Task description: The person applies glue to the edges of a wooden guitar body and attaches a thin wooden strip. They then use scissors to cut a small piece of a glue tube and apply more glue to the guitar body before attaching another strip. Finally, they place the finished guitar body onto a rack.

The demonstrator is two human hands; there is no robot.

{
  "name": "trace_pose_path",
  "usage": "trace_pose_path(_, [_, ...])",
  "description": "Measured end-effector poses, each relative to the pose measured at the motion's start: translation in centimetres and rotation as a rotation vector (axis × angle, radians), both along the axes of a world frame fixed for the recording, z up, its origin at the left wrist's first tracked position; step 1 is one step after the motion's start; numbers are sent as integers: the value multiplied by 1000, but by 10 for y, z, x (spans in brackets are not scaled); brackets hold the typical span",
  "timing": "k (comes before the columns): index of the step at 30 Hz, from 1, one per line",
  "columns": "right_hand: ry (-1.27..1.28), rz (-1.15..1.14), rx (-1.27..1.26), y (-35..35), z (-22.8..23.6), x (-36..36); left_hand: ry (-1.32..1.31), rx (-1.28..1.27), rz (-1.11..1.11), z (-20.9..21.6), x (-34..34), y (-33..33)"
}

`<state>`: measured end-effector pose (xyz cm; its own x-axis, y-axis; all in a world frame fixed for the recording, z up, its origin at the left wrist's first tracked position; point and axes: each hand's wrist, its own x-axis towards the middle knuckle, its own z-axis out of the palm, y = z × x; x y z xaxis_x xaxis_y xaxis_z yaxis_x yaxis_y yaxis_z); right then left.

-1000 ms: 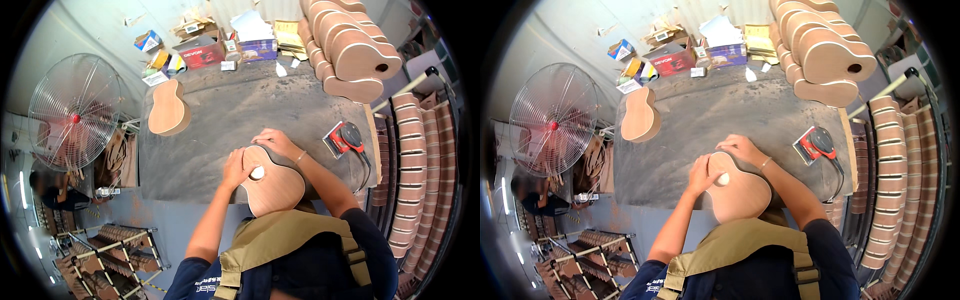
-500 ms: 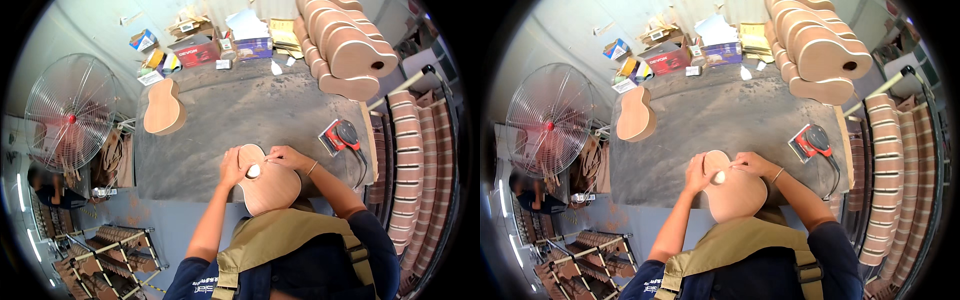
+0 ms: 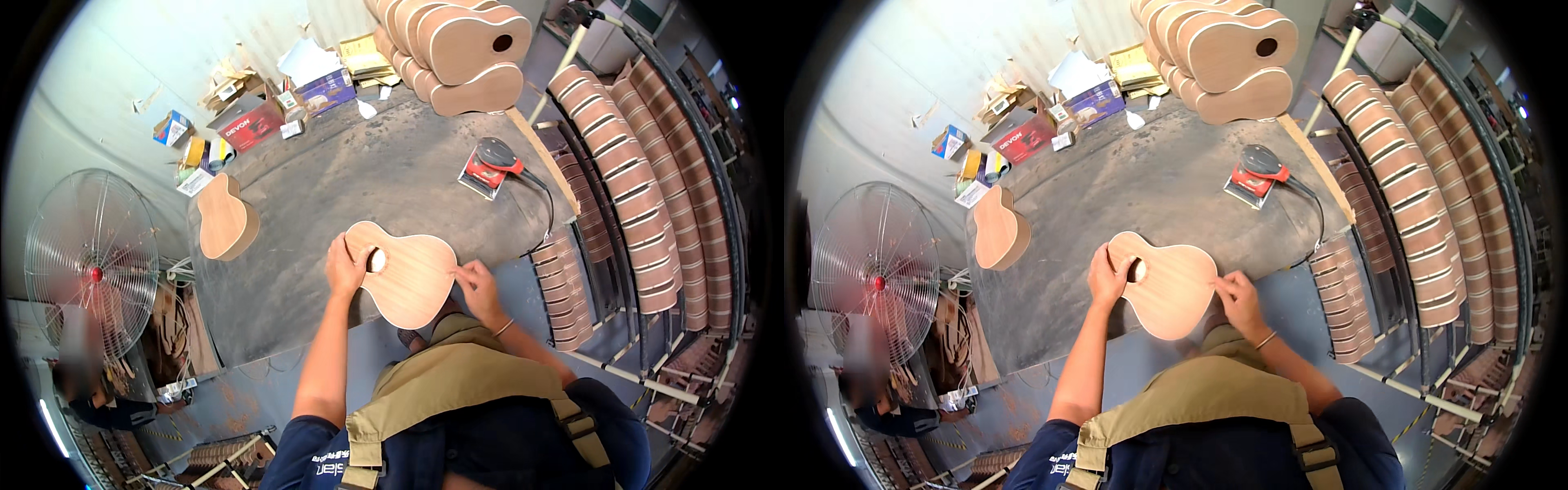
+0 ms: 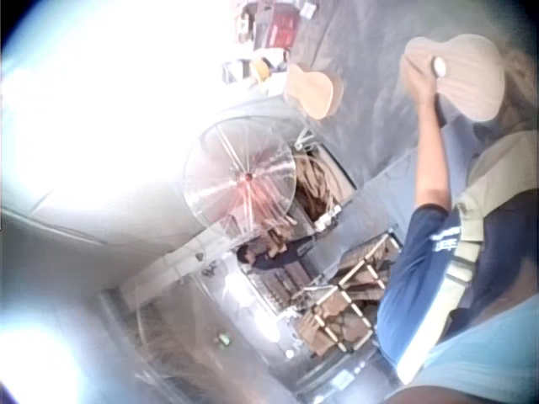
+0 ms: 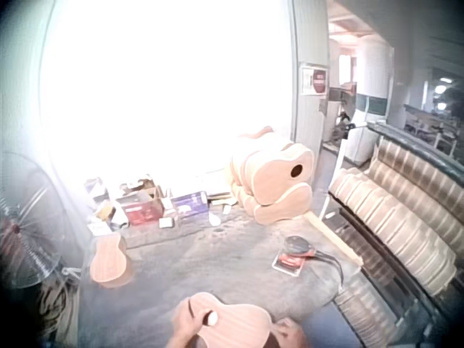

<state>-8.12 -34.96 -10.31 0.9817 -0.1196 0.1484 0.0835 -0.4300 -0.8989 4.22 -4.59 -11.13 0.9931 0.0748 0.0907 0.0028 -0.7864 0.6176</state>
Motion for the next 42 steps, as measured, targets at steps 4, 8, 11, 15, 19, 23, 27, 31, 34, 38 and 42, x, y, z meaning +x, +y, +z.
trace_pose_path(4, [-36, -17, 6, 9, -1, 4, 59, 73, 8, 8, -13, 13])
trace_pose_path(8, [-30, 310, -94, -33, -17, 87, 61, 215, -80, 49, -60, 13])
trace_pose_path(11, [86, 603, -92, -31, -9, 156, -193, 341, -467, 51, -60, 18])
trace_pose_path(15, [26, 817, -126, -2, 3, 206, 208, 264, -584, 52, -58, 3])
trace_pose_path(19, [46, 789, -155, -5, 9, 197, 113, 172, -481, 30, -71, 6])
trace_pose_path(23, [34, 607, -132, -42, -3, 139, 112, 172, -452, 32, -72, 0])
trace_pose_path(27, [46, 239, -23, -38, -10, 46, 83, 180, -435, 30, -75, 3])
trace_pose_path(31, [-87, -162, 53, 15, -12, -17, 82, 175, -437, 30, -75, -1])
trace_pose_path(34, [-143, -257, -44, 25, -25, -2, 95, 191, -384, 35, -77, -6])
trace_pose_path(38, [-144, -62, -24, -3, -22, 84, 71, 165, -252, 22, -92, -26])
trace_pose_path(42, [-116, 62, -26, -6, -13, 111, 58, 127, -227, 19, -94, -28])
